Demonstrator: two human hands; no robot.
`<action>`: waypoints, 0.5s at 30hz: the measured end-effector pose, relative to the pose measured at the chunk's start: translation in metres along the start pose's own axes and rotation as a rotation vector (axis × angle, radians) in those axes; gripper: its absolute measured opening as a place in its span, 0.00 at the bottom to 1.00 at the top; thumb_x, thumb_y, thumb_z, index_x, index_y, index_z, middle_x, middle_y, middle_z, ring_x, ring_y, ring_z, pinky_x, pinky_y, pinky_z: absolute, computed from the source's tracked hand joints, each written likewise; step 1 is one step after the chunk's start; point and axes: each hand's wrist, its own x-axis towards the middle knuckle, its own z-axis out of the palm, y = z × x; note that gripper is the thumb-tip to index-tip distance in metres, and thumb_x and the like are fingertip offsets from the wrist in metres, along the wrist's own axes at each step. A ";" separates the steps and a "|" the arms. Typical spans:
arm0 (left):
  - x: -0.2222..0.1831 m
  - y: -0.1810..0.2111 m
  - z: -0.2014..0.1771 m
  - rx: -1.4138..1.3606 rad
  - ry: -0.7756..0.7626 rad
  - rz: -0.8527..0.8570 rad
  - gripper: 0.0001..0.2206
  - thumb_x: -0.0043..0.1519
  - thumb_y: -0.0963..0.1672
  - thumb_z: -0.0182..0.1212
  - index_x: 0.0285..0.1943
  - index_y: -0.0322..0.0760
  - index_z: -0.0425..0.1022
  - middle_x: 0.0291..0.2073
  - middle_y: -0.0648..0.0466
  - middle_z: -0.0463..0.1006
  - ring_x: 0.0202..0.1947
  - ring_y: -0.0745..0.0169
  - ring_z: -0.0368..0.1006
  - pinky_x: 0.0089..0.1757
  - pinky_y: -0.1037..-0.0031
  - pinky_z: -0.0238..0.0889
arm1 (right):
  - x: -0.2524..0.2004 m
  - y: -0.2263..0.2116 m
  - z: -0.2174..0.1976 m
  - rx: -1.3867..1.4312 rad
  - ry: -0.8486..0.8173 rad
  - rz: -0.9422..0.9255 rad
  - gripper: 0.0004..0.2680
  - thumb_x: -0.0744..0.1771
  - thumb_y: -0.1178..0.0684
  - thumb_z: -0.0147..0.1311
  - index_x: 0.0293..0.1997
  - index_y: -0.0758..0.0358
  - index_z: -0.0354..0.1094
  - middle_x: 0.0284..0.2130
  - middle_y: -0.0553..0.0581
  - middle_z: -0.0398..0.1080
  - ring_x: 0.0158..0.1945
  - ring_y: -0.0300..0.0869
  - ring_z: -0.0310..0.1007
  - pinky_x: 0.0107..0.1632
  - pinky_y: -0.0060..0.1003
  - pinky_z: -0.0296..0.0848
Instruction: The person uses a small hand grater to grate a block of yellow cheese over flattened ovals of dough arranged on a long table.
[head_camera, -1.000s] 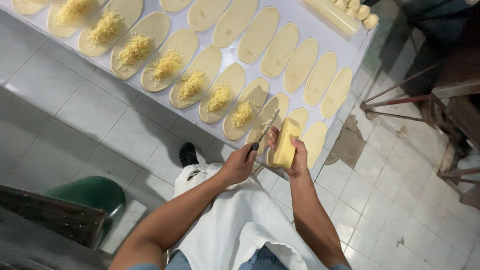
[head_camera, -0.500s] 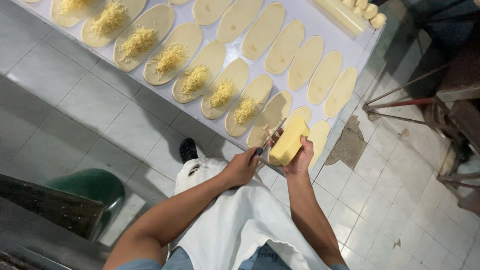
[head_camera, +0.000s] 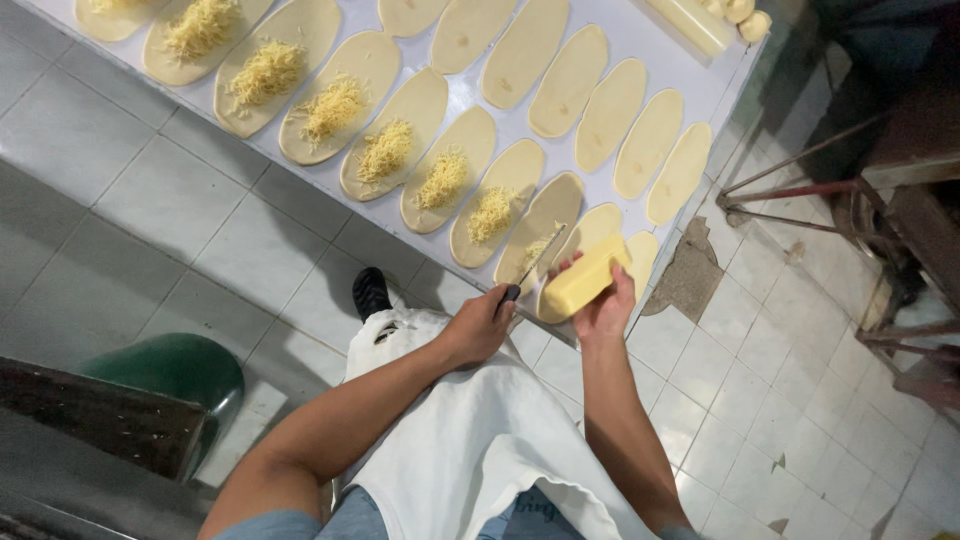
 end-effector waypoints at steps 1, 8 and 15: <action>-0.001 0.000 0.000 -0.008 0.004 0.004 0.14 0.69 0.46 0.50 0.59 0.32 0.67 0.36 0.33 0.79 0.41 0.31 0.77 0.40 0.53 0.67 | 0.009 -0.003 -0.003 0.026 0.011 -0.015 0.22 0.68 0.42 0.52 0.59 0.76 0.60 0.44 0.68 0.70 0.51 0.59 0.72 0.60 0.64 0.72; -0.003 0.006 -0.006 -0.029 0.001 0.019 0.13 0.69 0.45 0.49 0.57 0.32 0.68 0.33 0.34 0.78 0.36 0.32 0.76 0.38 0.54 0.66 | 0.054 -0.054 -0.015 -0.747 0.434 -0.026 0.21 0.65 0.48 0.61 0.57 0.72 0.59 0.49 0.65 0.72 0.48 0.51 0.78 0.47 0.48 0.82; 0.001 0.004 -0.001 0.024 0.005 -0.008 0.14 0.69 0.45 0.50 0.59 0.33 0.68 0.32 0.36 0.79 0.35 0.35 0.77 0.38 0.56 0.66 | 0.083 -0.063 0.008 -1.598 0.452 -0.057 0.29 0.59 0.41 0.71 0.59 0.67 0.62 0.49 0.62 0.75 0.49 0.47 0.78 0.50 0.39 0.76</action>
